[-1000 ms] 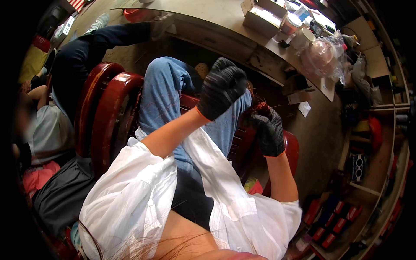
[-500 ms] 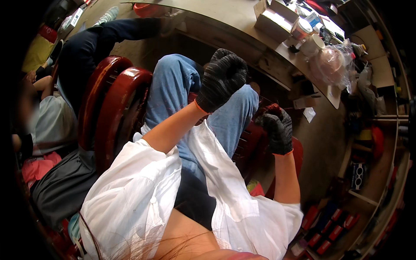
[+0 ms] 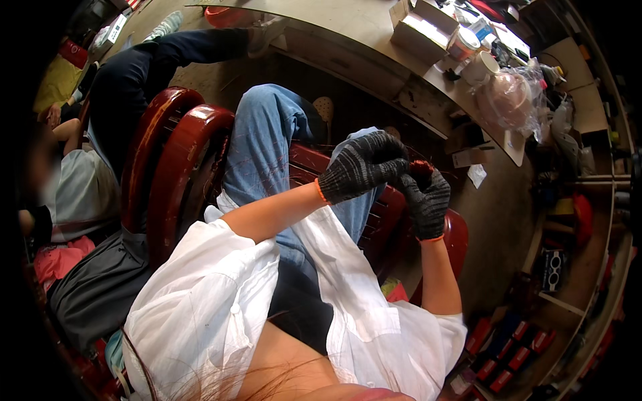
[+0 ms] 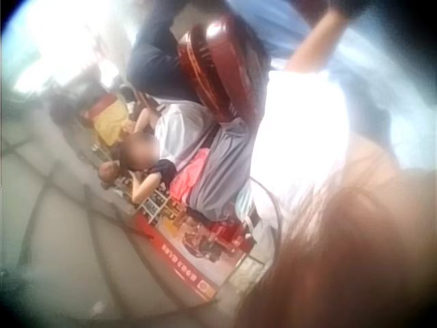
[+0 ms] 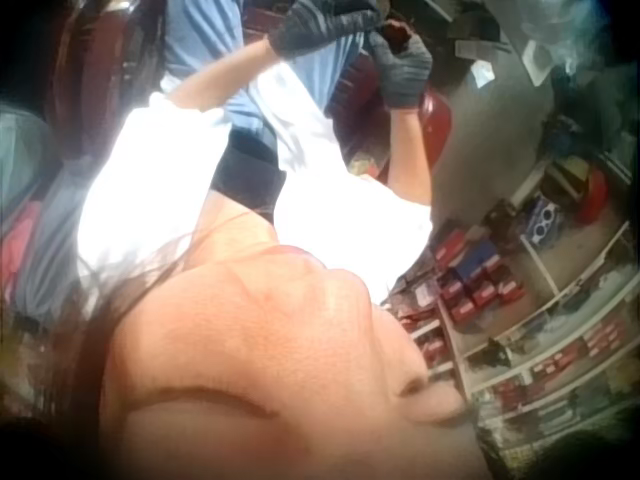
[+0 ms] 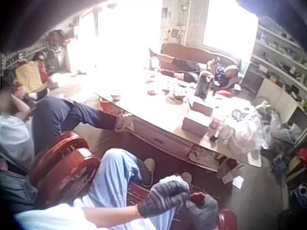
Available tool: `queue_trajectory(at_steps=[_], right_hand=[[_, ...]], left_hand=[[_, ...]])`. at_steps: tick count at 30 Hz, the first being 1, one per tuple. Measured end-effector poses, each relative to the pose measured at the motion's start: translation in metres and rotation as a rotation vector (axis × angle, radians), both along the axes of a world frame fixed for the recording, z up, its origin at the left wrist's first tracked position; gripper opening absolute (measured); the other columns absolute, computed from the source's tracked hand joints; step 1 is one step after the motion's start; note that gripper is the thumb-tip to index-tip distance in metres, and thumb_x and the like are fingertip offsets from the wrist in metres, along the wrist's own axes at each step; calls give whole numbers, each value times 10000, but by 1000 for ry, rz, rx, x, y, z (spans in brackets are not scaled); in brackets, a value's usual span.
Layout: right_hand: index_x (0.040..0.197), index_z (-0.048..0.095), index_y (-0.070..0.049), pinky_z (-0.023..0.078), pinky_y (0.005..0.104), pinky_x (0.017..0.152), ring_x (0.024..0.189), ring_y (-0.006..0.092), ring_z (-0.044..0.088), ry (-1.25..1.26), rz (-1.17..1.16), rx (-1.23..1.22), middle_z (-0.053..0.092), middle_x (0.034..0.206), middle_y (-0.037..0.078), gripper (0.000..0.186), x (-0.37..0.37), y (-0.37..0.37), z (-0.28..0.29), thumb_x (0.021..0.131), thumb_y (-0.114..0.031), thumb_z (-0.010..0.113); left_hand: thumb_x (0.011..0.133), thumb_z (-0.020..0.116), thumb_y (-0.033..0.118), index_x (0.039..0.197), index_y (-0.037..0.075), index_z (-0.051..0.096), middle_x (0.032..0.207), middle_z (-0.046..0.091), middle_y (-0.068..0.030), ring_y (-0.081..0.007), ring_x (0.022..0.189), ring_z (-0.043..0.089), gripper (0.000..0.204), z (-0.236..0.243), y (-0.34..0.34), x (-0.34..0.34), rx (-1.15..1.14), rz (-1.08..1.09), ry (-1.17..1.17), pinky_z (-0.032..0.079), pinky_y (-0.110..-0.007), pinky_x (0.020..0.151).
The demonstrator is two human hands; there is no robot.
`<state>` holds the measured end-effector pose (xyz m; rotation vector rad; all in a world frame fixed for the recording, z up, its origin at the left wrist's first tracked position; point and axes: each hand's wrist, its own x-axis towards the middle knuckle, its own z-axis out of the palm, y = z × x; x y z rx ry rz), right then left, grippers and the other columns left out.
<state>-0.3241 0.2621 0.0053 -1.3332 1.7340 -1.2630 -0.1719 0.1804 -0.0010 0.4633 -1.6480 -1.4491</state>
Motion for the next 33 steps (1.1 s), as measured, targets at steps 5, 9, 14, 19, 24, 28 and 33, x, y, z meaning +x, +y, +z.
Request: queue_trajectory(at_steps=[5, 9, 14, 19, 24, 28, 33], right_hand=[[887, 611, 8, 479, 261, 674, 701, 117, 585, -121, -45, -3, 630, 766, 63, 152, 8, -4, 13, 764, -75, 642], [909, 606, 11, 484, 249, 691, 725, 114, 591, -274, -42, 24, 632, 785, 64, 141, 4, -4, 8, 791, -65, 621], [922, 601, 14, 492, 242, 704, 737, 115, 594, -334, -7, 23, 632, 802, 64, 133, 5, -3, 13, 807, -53, 602], [943, 604, 9, 494, 247, 715, 761, 115, 597, -477, 25, 1, 635, 828, 67, 146, 2, -2, 9, 808, -45, 599], [949, 607, 7, 492, 247, 724, 768, 114, 595, -514, -30, 8, 635, 843, 59, 166, 2, -5, 9, 791, -39, 628], [933, 613, 9, 489, 243, 725, 766, 111, 592, -479, -25, -18, 634, 840, 51, 164, -3, -3, 2, 778, -32, 645], [920, 615, 12, 485, 243, 717, 748, 112, 591, -500, -31, 23, 634, 818, 52, 138, 2, 0, 16, 787, -25, 625]], left_hand=[[836, 609, 116, 1005, 47, 607, 867, 637, -68, -155, 791, 615, 183, 12, -12, 7, 635, -132, 177, 516, -268, 702], [842, 584, 91, 1038, 33, 588, 908, 627, -93, -163, 839, 617, 204, 3, -21, 13, 925, -211, 379, 526, -275, 735], [823, 555, -21, 1077, 11, 563, 1019, 598, -94, -163, 929, 599, 256, -12, -23, 17, 681, -206, 273, 522, -296, 794], [815, 577, -1, 1049, 8, 579, 997, 611, -93, -172, 913, 608, 234, -1, -21, 15, 656, -170, 155, 519, -286, 795], [839, 589, 122, 990, 30, 621, 957, 636, -91, -158, 859, 627, 179, 17, -12, 10, 819, -179, 156, 526, -252, 708], [830, 615, 195, 978, 58, 643, 892, 651, -68, -112, 776, 635, 204, 20, -8, 6, 720, -171, 41, 481, -190, 544], [827, 628, 175, 899, 38, 653, 711, 622, -7, -50, 578, 561, 157, 28, -5, 5, 611, -112, -68, 417, -175, 461]])
